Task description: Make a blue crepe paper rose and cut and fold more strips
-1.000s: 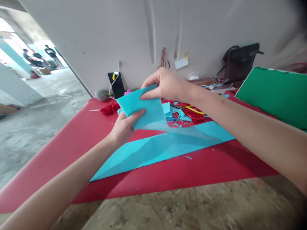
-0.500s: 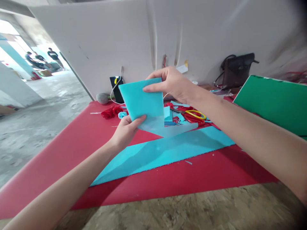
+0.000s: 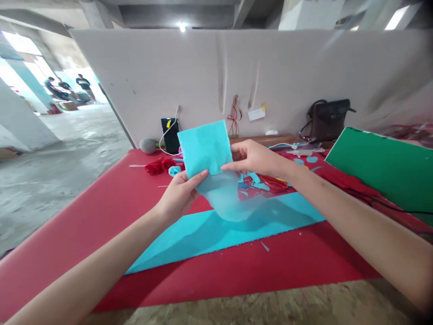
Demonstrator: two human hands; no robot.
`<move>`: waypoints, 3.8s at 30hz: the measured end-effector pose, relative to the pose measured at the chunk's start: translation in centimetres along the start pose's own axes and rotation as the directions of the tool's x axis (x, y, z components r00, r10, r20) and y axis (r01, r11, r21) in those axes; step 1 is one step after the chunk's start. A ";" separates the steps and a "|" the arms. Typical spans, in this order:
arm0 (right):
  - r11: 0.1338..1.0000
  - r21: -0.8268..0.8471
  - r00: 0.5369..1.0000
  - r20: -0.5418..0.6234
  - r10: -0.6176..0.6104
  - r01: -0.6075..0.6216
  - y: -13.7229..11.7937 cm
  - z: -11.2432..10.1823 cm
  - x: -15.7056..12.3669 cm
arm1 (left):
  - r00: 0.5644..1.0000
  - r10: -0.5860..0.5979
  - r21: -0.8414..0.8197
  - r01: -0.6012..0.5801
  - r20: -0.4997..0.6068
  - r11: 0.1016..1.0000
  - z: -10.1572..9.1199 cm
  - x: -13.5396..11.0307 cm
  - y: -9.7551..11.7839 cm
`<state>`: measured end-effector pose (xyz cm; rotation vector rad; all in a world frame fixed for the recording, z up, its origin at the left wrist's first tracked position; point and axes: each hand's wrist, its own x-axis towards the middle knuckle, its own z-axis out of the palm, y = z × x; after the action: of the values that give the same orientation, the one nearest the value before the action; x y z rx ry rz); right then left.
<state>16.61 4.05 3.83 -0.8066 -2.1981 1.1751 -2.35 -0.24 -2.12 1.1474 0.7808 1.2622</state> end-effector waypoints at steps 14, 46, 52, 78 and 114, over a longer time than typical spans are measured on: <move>0.989 0.117 0.995 -0.042 -0.086 0.090 -1.2 0.3 -0.9 | 0.992 0.115 0.152 -0.123 0.058 0.981 0.5 -0.7 0.1; 0.860 0.501 0.987 -0.060 0.151 -0.101 0.1 0.7 -2.8 | 1.000 -0.022 0.035 0.022 0.001 0.999 2.2 -0.5 1.5; 0.947 0.318 0.992 -0.100 0.080 -0.044 -0.9 0.5 -3.2 | 1.000 -0.014 -0.046 0.013 -0.025 0.999 2.3 -0.1 2.2; 0.947 0.319 0.976 -0.214 0.041 0.030 -0.9 0.9 -4.1 | 0.989 0.144 0.279 -0.144 0.021 0.949 1.7 0.1 2.6; 0.979 0.126 0.916 -0.388 -0.098 0.158 1.0 -0.3 -4.6 | 0.974 0.216 0.265 -0.226 0.068 0.937 0.7 0.2 3.0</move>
<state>20.29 1.41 2.44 -0.7412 -1.7894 1.0118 -2.57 -0.41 0.96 1.5115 0.8317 1.3417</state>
